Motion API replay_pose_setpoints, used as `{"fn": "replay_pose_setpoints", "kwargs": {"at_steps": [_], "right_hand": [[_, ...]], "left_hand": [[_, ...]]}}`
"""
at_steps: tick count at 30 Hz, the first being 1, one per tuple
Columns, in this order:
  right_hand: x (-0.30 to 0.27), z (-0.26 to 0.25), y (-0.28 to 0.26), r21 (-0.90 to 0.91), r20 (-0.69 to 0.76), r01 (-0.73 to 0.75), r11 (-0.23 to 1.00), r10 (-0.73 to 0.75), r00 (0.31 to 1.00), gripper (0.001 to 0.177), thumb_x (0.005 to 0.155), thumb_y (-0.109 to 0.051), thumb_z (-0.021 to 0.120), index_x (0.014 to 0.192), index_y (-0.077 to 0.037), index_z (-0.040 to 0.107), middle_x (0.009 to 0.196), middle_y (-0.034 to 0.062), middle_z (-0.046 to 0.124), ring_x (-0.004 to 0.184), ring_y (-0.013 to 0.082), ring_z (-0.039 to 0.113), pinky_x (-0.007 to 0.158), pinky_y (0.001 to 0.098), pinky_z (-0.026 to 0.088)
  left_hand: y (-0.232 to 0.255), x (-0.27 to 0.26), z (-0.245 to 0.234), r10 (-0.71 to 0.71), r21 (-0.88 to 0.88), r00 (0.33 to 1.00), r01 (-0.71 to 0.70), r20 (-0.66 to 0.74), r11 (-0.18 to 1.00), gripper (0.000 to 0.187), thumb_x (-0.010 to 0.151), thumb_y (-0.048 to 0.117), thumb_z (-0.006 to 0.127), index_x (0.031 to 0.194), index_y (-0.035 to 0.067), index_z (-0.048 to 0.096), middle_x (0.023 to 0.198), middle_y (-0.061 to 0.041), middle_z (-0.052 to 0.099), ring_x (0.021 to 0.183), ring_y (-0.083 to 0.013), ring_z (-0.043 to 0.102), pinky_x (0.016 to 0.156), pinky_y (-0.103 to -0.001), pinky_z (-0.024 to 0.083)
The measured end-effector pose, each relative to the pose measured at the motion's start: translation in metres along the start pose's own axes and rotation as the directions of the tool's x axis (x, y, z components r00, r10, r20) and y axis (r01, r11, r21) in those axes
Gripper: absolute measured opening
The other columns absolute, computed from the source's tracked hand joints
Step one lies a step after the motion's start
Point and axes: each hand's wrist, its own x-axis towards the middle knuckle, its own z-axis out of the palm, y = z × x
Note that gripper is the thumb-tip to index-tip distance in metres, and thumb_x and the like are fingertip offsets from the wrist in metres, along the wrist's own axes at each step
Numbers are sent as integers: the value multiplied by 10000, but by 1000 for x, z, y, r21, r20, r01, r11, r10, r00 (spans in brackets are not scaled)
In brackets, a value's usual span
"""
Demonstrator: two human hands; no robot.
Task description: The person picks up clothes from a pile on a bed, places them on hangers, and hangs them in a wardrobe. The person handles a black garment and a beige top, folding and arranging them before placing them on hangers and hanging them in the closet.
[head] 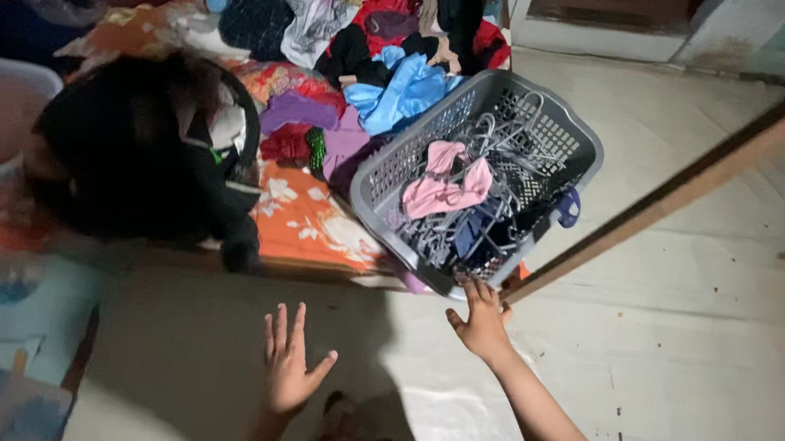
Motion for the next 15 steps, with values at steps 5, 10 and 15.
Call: {"fn": "replay_pose_setpoints", "kwargs": {"at_steps": [5, 10, 15], "right_hand": [[84, 25, -12, 197, -155, 11, 980, 20, 988, 780, 738, -239, 829, 1432, -120, 495, 1451, 140, 561, 1299, 335, 558, 1032, 490, 480], [154, 50, 2, 464, -6, -240, 852, 274, 962, 752, 798, -222, 795, 1457, -75, 465, 1352, 206, 602, 1124, 346, 664, 958, 407, 531], [218, 81, 37, 620, 40, -351, 701, 419, 907, 740, 812, -165, 767, 1445, -66, 396, 1298, 202, 617, 1107, 304, 668, 941, 393, 542]], "left_hand": [[-26, 73, -22, 171, -28, 985, -172, -17, 985, 982, 809, 477, 751, 1586, 131, 260, 1653, -267, 133, 1502, -535, 107, 1170, -625, 211], [-41, 145, -29, 99, 57, 979, -111, 181, 992, 993, 820, 573, 739, 1579, 163, 248, 1667, -217, 88, 1505, -512, 77, 1162, -615, 208], [-42, 201, -14, 108, 21, 962, -117, 250, 993, 1007, 802, 516, 730, 1599, 176, 217, 1679, -217, 83, 1528, -512, 41, 1144, -640, 221]]}}
